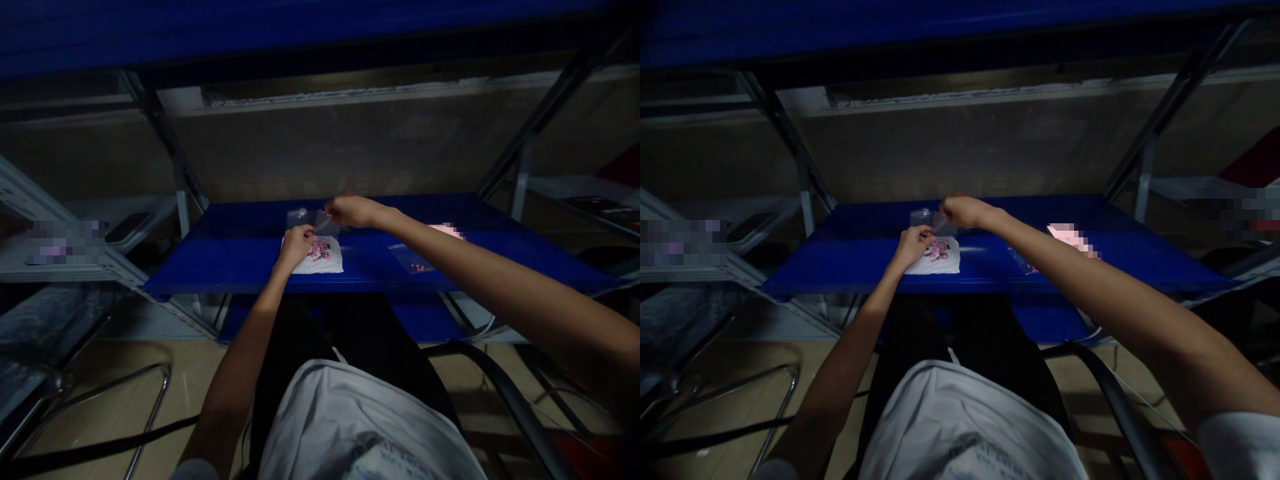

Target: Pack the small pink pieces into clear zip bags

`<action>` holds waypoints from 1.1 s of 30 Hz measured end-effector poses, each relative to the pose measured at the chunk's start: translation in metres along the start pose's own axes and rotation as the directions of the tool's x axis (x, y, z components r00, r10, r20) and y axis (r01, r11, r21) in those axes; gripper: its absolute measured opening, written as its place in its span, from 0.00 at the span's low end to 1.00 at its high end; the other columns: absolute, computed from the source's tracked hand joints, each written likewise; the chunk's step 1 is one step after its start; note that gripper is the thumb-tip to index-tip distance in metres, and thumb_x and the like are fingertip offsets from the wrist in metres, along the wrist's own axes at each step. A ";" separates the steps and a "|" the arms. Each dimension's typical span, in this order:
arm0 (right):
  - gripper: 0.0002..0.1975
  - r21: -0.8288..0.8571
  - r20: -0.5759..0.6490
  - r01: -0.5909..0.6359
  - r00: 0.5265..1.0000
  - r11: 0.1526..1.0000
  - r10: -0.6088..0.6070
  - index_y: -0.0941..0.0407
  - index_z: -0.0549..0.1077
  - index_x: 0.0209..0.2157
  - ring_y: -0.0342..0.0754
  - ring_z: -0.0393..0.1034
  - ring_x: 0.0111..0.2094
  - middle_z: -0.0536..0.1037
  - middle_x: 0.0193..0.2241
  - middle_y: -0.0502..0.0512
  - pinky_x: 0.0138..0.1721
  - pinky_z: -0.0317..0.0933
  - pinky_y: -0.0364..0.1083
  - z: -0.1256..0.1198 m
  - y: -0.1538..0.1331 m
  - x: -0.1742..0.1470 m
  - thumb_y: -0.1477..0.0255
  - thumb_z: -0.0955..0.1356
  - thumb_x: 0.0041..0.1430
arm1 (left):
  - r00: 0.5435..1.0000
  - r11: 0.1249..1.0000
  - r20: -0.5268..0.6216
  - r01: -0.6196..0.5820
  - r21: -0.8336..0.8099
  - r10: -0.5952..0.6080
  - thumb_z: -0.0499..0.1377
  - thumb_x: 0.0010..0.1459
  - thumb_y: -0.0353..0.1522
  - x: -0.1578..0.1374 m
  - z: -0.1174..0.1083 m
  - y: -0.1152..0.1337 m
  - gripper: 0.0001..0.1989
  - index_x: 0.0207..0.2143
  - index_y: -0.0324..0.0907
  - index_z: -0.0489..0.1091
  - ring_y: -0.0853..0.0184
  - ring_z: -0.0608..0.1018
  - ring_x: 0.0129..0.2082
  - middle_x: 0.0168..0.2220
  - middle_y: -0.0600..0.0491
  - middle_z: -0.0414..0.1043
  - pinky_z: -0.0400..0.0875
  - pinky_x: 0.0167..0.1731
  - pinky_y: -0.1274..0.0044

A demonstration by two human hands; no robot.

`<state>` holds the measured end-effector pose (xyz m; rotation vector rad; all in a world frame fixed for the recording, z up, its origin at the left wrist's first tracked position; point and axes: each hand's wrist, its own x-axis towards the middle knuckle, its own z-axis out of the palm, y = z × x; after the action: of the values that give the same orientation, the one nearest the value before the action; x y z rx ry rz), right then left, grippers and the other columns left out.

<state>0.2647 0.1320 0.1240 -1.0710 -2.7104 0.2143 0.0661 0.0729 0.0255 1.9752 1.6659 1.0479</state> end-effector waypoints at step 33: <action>0.18 0.680 -0.208 -0.038 0.948 0.732 0.242 0.57 0.77 0.44 0.47 0.73 0.28 0.81 0.34 0.56 0.25 0.62 0.43 0.072 0.010 -0.030 0.56 0.69 0.65 | 0.999 0.997 -0.034 0.007 -0.083 -0.010 0.61 0.65 0.28 -0.004 -0.002 -0.001 0.11 0.47 0.40 0.82 0.63 0.84 0.40 0.39 0.47 0.85 0.76 0.44 0.75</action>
<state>0.2742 0.1151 0.0480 -0.9714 -2.0086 0.9124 0.0634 0.0688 0.0247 1.9069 1.6199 1.1355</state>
